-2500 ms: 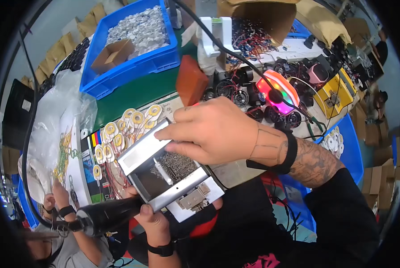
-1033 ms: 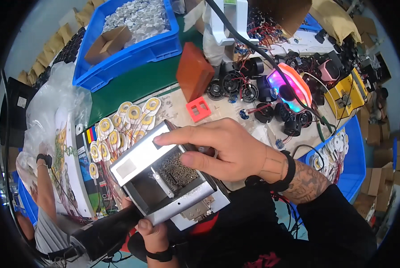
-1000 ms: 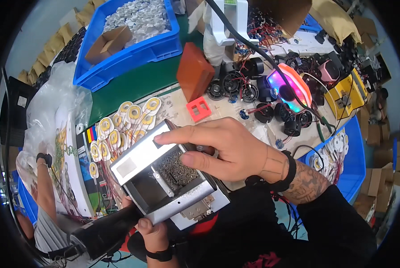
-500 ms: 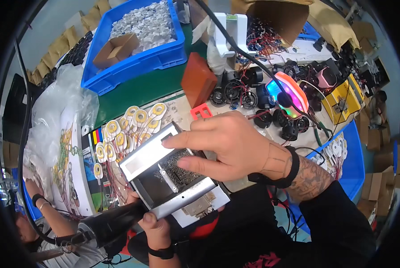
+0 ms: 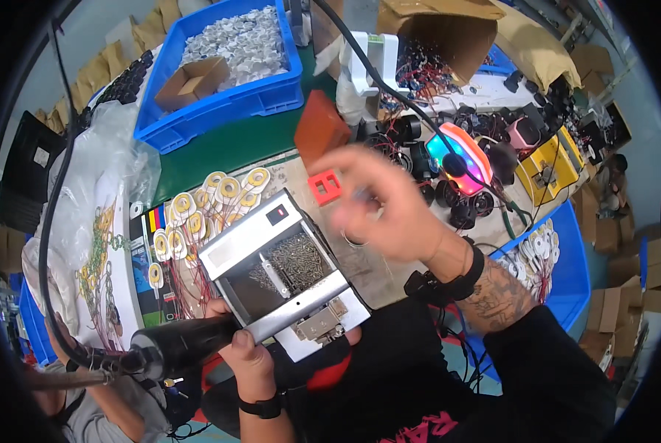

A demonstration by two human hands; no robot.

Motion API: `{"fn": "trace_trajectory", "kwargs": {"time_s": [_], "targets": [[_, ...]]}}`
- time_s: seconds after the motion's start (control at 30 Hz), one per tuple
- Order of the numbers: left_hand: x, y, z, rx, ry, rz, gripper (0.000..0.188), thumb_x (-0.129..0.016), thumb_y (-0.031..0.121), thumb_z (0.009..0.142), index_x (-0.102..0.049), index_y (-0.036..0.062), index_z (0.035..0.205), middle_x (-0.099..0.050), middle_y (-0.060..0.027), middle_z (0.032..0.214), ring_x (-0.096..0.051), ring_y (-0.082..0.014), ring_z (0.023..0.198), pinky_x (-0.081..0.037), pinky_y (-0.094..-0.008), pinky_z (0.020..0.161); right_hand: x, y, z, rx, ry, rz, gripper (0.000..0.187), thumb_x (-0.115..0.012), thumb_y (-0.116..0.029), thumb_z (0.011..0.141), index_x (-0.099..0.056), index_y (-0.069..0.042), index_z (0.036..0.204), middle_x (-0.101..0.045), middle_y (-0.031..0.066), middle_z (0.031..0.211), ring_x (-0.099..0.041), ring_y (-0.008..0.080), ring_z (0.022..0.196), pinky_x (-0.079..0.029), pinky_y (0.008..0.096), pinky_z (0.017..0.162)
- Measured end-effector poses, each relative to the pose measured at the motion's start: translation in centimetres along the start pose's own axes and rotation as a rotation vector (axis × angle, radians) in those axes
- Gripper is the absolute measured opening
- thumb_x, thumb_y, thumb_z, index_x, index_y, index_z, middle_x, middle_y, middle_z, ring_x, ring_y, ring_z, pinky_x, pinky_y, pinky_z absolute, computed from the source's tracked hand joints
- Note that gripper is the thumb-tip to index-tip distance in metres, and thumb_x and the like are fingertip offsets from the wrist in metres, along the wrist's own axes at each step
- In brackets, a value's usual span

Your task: Assembling electronic components using a small screw-fed machine and pliers at a workbench.

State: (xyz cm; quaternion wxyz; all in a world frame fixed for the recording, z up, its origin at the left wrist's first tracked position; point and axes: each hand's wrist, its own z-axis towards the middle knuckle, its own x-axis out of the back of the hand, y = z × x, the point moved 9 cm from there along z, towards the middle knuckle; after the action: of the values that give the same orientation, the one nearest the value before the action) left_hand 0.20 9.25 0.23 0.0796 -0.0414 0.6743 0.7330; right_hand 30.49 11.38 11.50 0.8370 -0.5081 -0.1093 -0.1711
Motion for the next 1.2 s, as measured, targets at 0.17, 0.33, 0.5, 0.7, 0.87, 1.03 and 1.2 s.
{"fn": "trace_trajectory", "kwargs": {"time_s": [0.17,0.33,0.5,0.7,0.87,1.03,1.2], "targets": [[1.4,1.1,1.0,-0.204,0.292,-0.034,0.048,-0.079,0.050,0.097,-0.054,0.0104,0.107,-0.058,-0.0012,0.101,-0.056,-0.0117,0.093,-0.047,-0.0309,0.087,1.3,6.5,-2.4,-0.223,0.654,0.823,0.034,-0.052,-0.032,0.116,-0.059,-0.002,0.131,-0.049,-0.0067,0.078,-0.044,0.0061,0.067,-0.036,0.0252,0.061],[1.1,1.6,2.6,0.024,0.367,-0.115,0.026,-0.068,0.031,0.111,-0.053,0.0107,0.105,-0.053,0.0012,0.099,-0.054,-0.0104,0.092,-0.047,-0.0303,0.086,0.5,1.5,-0.9,0.249,0.574,-0.420,0.032,-0.050,-0.040,0.117,-0.057,-0.009,0.112,-0.038,-0.0063,0.071,-0.032,0.0056,0.057,-0.028,0.0259,0.054],[0.2,3.0,1.7,-0.124,0.307,-0.038,0.029,-0.070,0.034,0.110,-0.056,0.0089,0.107,-0.057,-0.0008,0.103,-0.057,-0.0111,0.096,-0.049,-0.0328,0.090,2.7,6.0,-1.6,-0.425,0.630,0.794,0.029,-0.053,-0.038,0.116,-0.056,-0.010,0.109,-0.037,-0.0063,0.070,-0.031,0.0039,0.059,-0.024,0.0256,0.053],[-1.5,2.2,2.0,-0.057,0.337,-0.108,0.030,-0.069,0.036,0.111,-0.056,0.0095,0.105,-0.059,-0.0005,0.098,-0.059,-0.0105,0.092,-0.051,-0.0316,0.086,-1.4,8.0,-1.7,-0.184,0.678,0.361,0.024,-0.057,-0.034,0.115,-0.057,-0.010,0.111,-0.046,-0.0054,0.075,-0.041,0.0038,0.064,-0.033,0.0247,0.057],[-0.8,2.3,2.5,-0.043,0.273,-0.087,0.030,-0.066,0.035,0.113,-0.054,0.0102,0.102,-0.058,-0.0002,0.096,-0.056,-0.0097,0.091,-0.049,-0.0318,0.086,-4.8,7.9,-2.4,-0.444,0.482,0.463,0.021,-0.067,-0.029,0.111,-0.060,-0.008,0.112,-0.059,-0.0038,0.086,-0.052,0.0033,0.076,-0.041,0.0237,0.065],[-0.7,3.3,1.5,-0.147,0.280,-0.073,0.024,-0.061,0.030,0.114,-0.053,0.0096,0.105,-0.058,-0.0017,0.101,-0.056,-0.0112,0.094,-0.048,-0.0315,0.090,0.1,5.0,0.1,-0.239,0.422,0.406,0.024,-0.071,-0.030,0.108,-0.064,-0.009,0.118,-0.057,-0.0050,0.082,-0.052,0.0020,0.074,-0.043,0.0246,0.064],[-1.2,1.5,1.7,-0.034,0.295,-0.155,0.024,-0.065,0.031,0.112,-0.055,0.0085,0.108,-0.059,-0.0029,0.103,-0.059,-0.0119,0.096,-0.050,-0.0320,0.091,-2.0,-5.0,0.4,0.305,0.044,-0.286,0.026,-0.081,-0.033,0.094,-0.080,-0.015,0.113,-0.068,0.0026,0.070,-0.068,0.0193,0.058,-0.053,0.0361,0.057]]}}
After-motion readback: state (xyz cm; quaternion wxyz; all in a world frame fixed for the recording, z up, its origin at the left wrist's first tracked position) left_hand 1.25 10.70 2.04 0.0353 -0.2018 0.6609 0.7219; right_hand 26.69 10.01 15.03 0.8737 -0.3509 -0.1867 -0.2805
